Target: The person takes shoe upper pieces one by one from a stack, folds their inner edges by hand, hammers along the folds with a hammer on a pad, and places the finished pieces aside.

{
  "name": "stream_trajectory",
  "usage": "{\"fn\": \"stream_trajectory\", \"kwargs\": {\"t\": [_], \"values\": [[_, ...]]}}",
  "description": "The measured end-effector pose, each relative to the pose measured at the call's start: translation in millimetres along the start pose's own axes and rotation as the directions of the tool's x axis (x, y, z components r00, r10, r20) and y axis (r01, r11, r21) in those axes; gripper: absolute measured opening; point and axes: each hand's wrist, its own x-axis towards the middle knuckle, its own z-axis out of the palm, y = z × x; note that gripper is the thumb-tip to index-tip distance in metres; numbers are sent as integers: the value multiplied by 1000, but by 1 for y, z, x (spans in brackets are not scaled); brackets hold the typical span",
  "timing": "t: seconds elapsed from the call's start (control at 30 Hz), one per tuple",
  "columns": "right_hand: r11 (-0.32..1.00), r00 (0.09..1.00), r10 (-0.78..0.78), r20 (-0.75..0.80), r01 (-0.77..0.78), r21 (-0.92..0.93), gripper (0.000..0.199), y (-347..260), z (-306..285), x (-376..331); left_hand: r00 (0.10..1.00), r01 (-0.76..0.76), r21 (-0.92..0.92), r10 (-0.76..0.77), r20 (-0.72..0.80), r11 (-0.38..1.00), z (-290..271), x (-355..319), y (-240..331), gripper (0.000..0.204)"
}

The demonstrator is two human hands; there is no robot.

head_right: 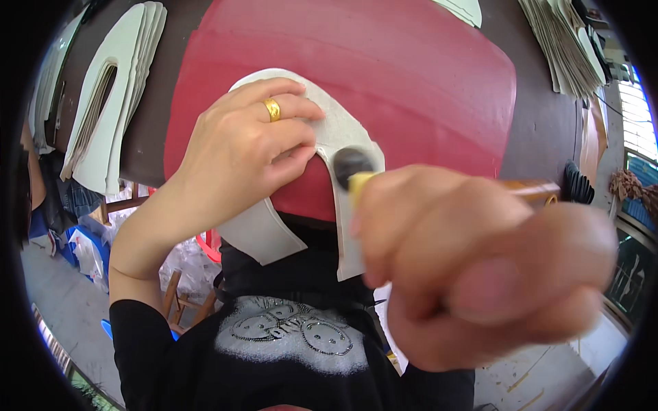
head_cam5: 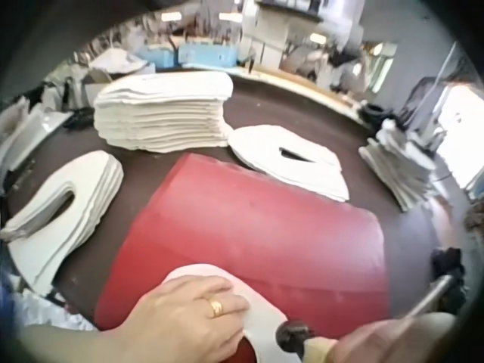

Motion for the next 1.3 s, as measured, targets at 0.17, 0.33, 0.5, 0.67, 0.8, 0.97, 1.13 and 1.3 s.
{"fn": "stream_trajectory", "kwargs": {"t": [0.17, 0.33, 0.5, 0.67, 0.8, 0.97, 1.13, 1.3], "values": [[940, 984, -14, -175, -47, -337, 27, 25, -13, 6, 978, -127, -10, 127, 164, 992, -10, 8, -21, 8], [1000, 1000, -22, 17, 21, 16, 23, -33, -14, -21, 863, -349, -99, 361, 354, 932, -6, 31, -6, 10], [977, 992, 129, -8, -128, -171, 19, 11, -19, -21, 950, -240, -138, 262, 171, 961, 0, 3, -17, 12], [999, 999, 38, -4, -38, -4, 26, -17, 0, -11, 997, -69, -205, 72, 10, 976, 10, 7, 0, 6], [857, 994, 76, -79, -106, -504, 26, 16, 3, 8, 999, -24, -182, 31, 36, 983, 9, 2, -6, 5], [907, 986, 59, -153, -117, -405, 27, 25, -1, -2, 998, -57, -161, 58, 3, 985, 9, 4, -4, 7], [958, 997, 42, -58, -56, -282, 28, 13, -17, 0, 997, 6, -57, -11, -77, 998, 8, -14, -3, 9], [947, 990, 120, -69, -135, -293, 31, 8, -15, 4, 996, 42, -112, -51, -73, 993, 2, -13, -2, 10]]}}
